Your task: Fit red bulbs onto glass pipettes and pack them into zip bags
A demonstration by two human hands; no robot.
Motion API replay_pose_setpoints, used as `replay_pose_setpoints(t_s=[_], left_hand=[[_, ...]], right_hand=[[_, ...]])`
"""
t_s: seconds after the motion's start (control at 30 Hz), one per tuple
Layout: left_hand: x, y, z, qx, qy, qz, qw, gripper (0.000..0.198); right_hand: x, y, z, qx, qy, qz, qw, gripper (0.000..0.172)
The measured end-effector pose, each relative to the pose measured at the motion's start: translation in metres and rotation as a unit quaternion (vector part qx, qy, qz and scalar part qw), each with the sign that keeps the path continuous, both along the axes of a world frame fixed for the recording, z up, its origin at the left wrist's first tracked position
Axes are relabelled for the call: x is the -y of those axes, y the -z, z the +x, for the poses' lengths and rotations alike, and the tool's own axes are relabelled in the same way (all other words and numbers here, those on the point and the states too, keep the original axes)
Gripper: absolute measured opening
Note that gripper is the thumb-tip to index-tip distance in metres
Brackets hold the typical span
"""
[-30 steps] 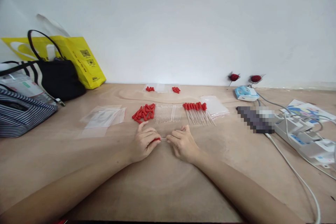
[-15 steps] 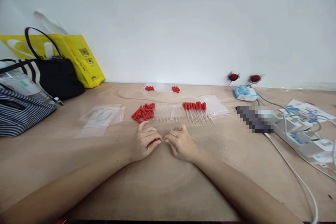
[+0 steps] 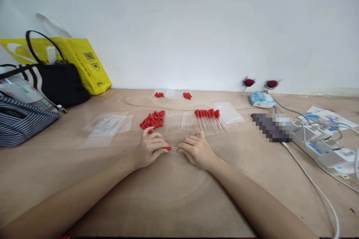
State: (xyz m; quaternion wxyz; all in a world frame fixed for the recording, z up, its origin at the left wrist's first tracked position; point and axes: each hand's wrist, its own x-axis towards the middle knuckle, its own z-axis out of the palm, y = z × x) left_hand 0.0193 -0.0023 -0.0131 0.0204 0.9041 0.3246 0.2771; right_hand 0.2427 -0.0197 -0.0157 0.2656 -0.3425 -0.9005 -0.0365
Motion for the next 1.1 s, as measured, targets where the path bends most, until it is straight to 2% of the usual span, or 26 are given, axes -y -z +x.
replay_pose_setpoints(t_s=[0.1,0.17,0.27,0.37,0.43,0.53,0.7,0.87,1.1], left_hand=[[0.001,-0.003,0.000,-0.004,-0.022,-0.012,1.000,0.014],[0.001,-0.005,-0.001,0.003,-0.053,0.001,0.999,0.026],[-0.003,-0.007,-0.007,0.014,-0.128,0.021,0.991,0.041],[-0.010,-0.006,-0.017,0.012,-0.185,0.017,0.982,0.036],[-0.014,-0.004,-0.022,0.007,-0.203,0.012,0.979,0.031],[-0.017,-0.004,-0.027,-0.007,-0.221,0.001,0.975,0.022],[-0.018,-0.005,-0.027,-0.029,-0.240,-0.015,0.970,0.016],[-0.021,-0.002,-0.027,-0.057,-0.252,-0.019,0.966,0.017],[-0.020,-0.004,-0.028,-0.042,-0.257,-0.029,0.965,0.016]], right_hand=[[0.001,-0.001,-0.001,0.002,0.011,0.007,1.000,0.021],[0.000,-0.001,0.000,-0.006,0.046,0.006,0.999,0.020],[-0.009,0.002,0.004,-0.056,0.175,-0.002,0.983,0.019],[-0.025,0.004,0.007,-0.104,0.323,-0.023,0.940,0.021],[-0.038,0.005,0.007,-0.103,0.383,-0.043,0.917,0.022],[-0.055,0.005,0.002,-0.075,0.436,-0.064,0.895,0.019],[-0.073,0.002,-0.008,-0.037,0.482,-0.088,0.871,0.020],[-0.079,0.001,-0.012,-0.026,0.489,-0.106,0.866,0.024],[-0.079,0.004,-0.009,-0.035,0.477,-0.102,0.872,0.026]])
